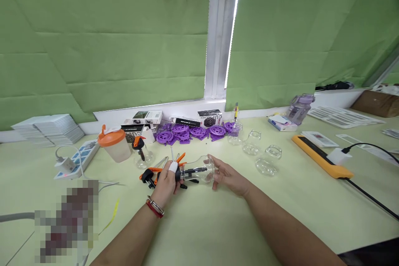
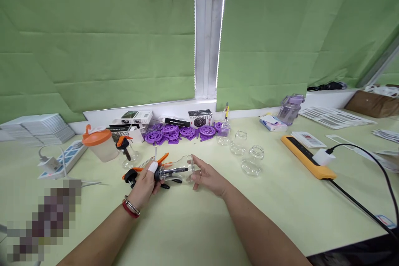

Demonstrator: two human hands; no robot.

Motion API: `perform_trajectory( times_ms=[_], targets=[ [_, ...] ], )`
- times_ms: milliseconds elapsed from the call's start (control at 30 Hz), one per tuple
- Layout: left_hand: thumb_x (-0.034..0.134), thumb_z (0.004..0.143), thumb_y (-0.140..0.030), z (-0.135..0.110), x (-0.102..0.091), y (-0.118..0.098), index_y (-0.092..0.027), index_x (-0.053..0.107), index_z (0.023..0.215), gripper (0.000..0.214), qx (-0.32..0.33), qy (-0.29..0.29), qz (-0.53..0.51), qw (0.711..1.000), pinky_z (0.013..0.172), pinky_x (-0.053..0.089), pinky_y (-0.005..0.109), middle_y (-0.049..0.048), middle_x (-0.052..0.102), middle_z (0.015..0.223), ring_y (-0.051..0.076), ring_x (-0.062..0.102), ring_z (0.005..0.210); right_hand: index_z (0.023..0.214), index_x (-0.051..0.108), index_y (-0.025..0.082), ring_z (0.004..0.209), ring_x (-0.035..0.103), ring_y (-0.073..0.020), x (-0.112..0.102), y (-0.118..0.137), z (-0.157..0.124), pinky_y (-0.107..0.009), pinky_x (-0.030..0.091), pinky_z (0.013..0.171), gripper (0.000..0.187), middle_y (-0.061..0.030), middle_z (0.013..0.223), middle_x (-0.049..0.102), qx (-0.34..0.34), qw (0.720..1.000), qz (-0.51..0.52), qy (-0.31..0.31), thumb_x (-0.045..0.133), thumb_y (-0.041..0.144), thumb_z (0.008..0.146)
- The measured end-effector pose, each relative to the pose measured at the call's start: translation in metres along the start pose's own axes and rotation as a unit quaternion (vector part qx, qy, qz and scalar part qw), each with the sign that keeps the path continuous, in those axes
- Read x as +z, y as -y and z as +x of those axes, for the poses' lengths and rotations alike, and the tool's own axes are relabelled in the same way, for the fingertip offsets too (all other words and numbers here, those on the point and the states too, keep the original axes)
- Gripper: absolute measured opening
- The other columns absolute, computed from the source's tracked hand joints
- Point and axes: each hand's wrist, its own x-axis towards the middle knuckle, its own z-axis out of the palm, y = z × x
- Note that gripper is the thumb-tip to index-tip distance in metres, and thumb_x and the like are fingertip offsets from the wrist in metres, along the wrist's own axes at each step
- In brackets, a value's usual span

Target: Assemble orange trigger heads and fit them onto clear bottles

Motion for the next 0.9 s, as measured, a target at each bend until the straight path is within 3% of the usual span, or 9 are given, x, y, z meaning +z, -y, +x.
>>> perform_trajectory(
  times_ms=[100,200,267,367,433,500,733,833,900],
  targets=[
    [0.04,0.086,-0.056,0.0,0.0,-0.001,-0.018,0.049,0.092,0.04,0.003,-0.007,-0.006,1.0,0.033,0.024,0.022,-0.0054,0.053,0.055,0.006,0.035,0.031,0.145,0.021,0.038,0.08,0.067,-0.017,0.0,0.003,-0.001,-0.03,0.054,0.061,0.085,-0.0107,0.127,0.046,0.012,1.0,0.0,-0.008,0.07,0.045,0.077],
    [0.039,0.087,-0.057,-0.002,0.001,-0.001,-0.019,0.048,0.089,0.04,0.007,0.006,0.001,1.0,0.033,0.025,0.022,-0.0054,0.053,0.055,0.006,0.035,0.032,0.141,0.03,0.028,0.064,0.066,-0.0163,0.0,0.002,0.0,-0.027,0.05,0.053,0.077,-0.0068,0.1,0.058,0.034,0.999,-0.005,-0.018,0.063,0.056,0.078],
    [0.037,0.087,-0.057,-0.002,0.001,-0.002,-0.019,0.048,0.086,0.04,0.005,0.013,0.0,1.0,0.033,0.025,0.021,-0.0048,0.053,0.055,0.006,0.036,0.032,0.141,0.031,0.024,0.062,0.065,-0.0161,0.001,0.001,0.0,-0.028,0.049,0.052,0.076,-0.0068,0.093,0.059,0.042,0.999,-0.013,-0.023,0.058,0.061,0.08],
    [0.038,0.087,-0.057,0.0,0.0,-0.001,-0.018,0.049,0.087,0.04,-0.002,0.009,-0.012,1.0,0.033,0.023,0.021,-0.0045,0.053,0.054,0.006,0.035,0.031,0.142,0.032,0.027,0.08,0.063,-0.0179,0.001,0.003,-0.001,-0.03,0.052,0.059,0.076,-0.0134,0.118,0.053,0.012,0.999,-0.031,-0.029,0.06,0.058,0.079],
    [0.036,0.087,-0.057,0.002,-0.002,0.0,-0.018,0.05,0.087,0.042,-0.007,0.01,-0.017,1.0,0.033,0.022,0.021,-0.0045,0.053,0.053,0.006,0.034,0.031,0.143,0.03,0.035,0.095,0.059,-0.0189,0.001,0.006,-0.002,-0.031,0.053,0.067,0.079,-0.0124,0.137,0.038,-0.016,0.999,-0.042,-0.026,0.069,0.049,0.076],
    [0.035,0.088,-0.058,0.003,-0.003,0.0,-0.018,0.05,0.086,0.043,-0.006,0.012,-0.019,1.0,0.033,0.021,0.021,-0.0042,0.053,0.053,0.006,0.034,0.03,0.142,0.031,0.039,0.099,0.057,-0.018,0.001,0.009,-0.003,-0.031,0.052,0.072,0.081,-0.0097,0.141,0.032,-0.026,0.998,-0.046,-0.02,0.074,0.041,0.073],
    [0.033,0.089,-0.054,-0.002,0.0,-0.004,-0.02,0.046,0.081,0.038,0.006,0.007,0.01,1.0,0.034,0.025,0.022,-0.0043,0.052,0.052,0.007,0.035,0.03,0.133,0.042,0.025,0.066,0.065,-0.0151,0.003,0.0,0.002,-0.028,0.05,0.055,0.065,-0.0058,0.099,0.056,0.02,0.998,-0.01,-0.05,0.065,0.051,0.078],
    [0.034,0.089,-0.055,-0.002,0.001,-0.002,-0.02,0.044,0.079,0.037,0.009,0.008,0.013,1.0,0.034,0.026,0.022,-0.004,0.053,0.052,0.007,0.035,0.031,0.126,0.047,0.019,0.059,0.063,-0.0152,0.003,-0.006,0.005,-0.026,0.047,0.049,0.059,-0.003,0.08,0.059,0.039,0.997,-0.005,-0.06,0.057,0.058,0.082],
    [0.035,0.089,-0.056,-0.001,0.0,0.0,-0.02,0.044,0.081,0.037,0.009,0.014,0.01,1.0,0.033,0.025,0.022,-0.0042,0.052,0.052,0.007,0.035,0.031,0.125,0.049,0.018,0.058,0.062,-0.0149,0.003,-0.008,0.005,-0.026,0.047,0.049,0.059,-0.0039,0.078,0.06,0.042,0.998,-0.007,-0.055,0.051,0.061,0.084]
  ],
)
